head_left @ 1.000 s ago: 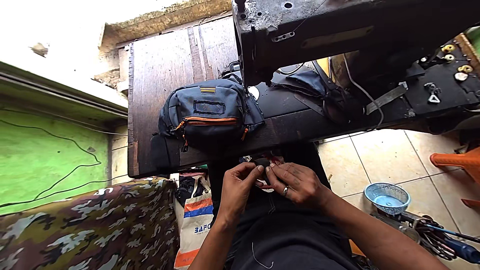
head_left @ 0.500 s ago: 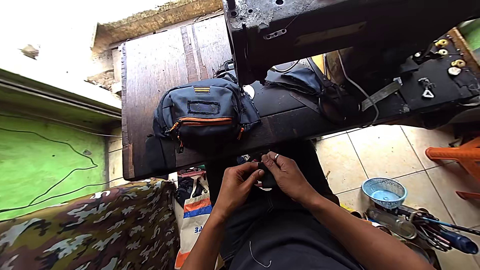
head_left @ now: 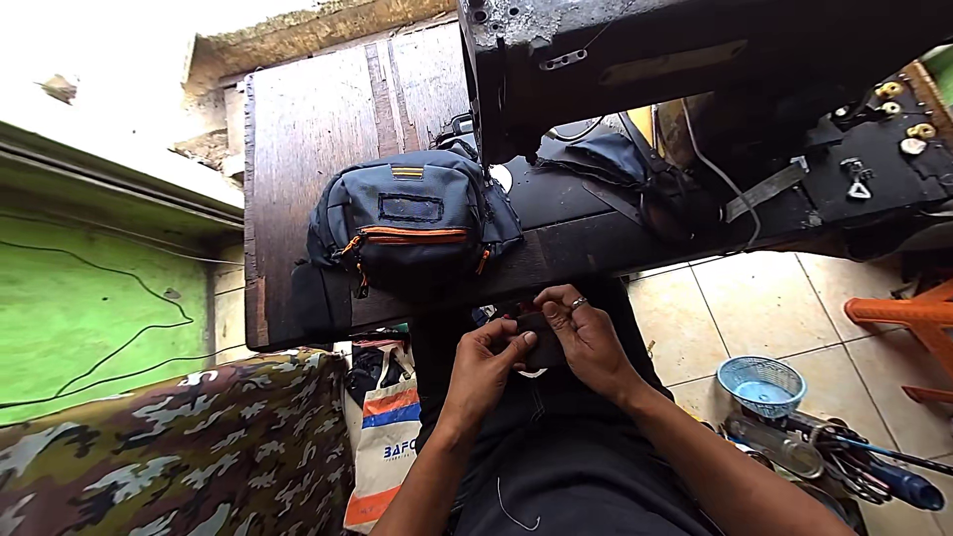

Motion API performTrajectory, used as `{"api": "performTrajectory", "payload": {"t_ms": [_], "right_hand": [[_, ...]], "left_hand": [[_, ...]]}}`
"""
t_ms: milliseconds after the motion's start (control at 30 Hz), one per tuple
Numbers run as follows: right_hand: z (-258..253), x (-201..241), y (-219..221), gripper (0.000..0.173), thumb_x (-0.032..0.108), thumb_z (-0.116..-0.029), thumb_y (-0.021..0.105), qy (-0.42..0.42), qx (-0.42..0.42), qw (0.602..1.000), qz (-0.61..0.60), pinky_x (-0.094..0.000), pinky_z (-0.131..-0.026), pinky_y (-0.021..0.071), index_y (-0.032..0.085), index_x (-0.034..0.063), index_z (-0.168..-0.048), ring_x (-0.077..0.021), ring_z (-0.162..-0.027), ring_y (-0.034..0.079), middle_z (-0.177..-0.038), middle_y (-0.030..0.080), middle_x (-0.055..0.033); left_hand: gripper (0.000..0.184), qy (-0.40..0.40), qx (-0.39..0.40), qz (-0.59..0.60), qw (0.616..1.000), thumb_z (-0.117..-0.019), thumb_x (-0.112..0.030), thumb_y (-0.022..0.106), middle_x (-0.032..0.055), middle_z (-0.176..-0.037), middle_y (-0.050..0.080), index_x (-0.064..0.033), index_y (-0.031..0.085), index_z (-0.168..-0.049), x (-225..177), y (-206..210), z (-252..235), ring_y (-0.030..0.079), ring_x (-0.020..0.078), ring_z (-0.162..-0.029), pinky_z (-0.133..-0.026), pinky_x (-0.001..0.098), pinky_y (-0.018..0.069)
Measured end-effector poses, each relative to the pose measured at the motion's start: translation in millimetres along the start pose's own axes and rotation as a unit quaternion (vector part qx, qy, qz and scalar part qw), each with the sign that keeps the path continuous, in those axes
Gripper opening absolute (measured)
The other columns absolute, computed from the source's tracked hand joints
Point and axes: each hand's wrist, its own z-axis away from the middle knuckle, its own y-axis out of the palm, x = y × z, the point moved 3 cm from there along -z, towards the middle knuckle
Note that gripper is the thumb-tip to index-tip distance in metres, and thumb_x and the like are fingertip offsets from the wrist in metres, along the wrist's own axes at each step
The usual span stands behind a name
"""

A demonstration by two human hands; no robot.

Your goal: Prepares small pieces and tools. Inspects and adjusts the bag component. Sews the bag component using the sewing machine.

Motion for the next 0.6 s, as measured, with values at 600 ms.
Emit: {"api": "performTrajectory", "payload": {"t_ms": [600], "right_hand": [[25,32,-12,0.016,0.009,-0.0981,0.060,-0.344,0.019,0.876,0.338,-0.0279,-0.071,0.0570,0.074,0.0033,-0.098,-0.0216,-0.081,0.069,-0.091,0.072,-0.0113]], "left_hand": [[0.003,-0.033,-0.021,0.042,0.998,-0.0962,-0.001,0.066,0.0061,-0.076,0.071,0.0011,0.068,-0.096,-8,2,1,0.071,0.0143,-0.068,-0.068,0.0312,0.0633]]}}
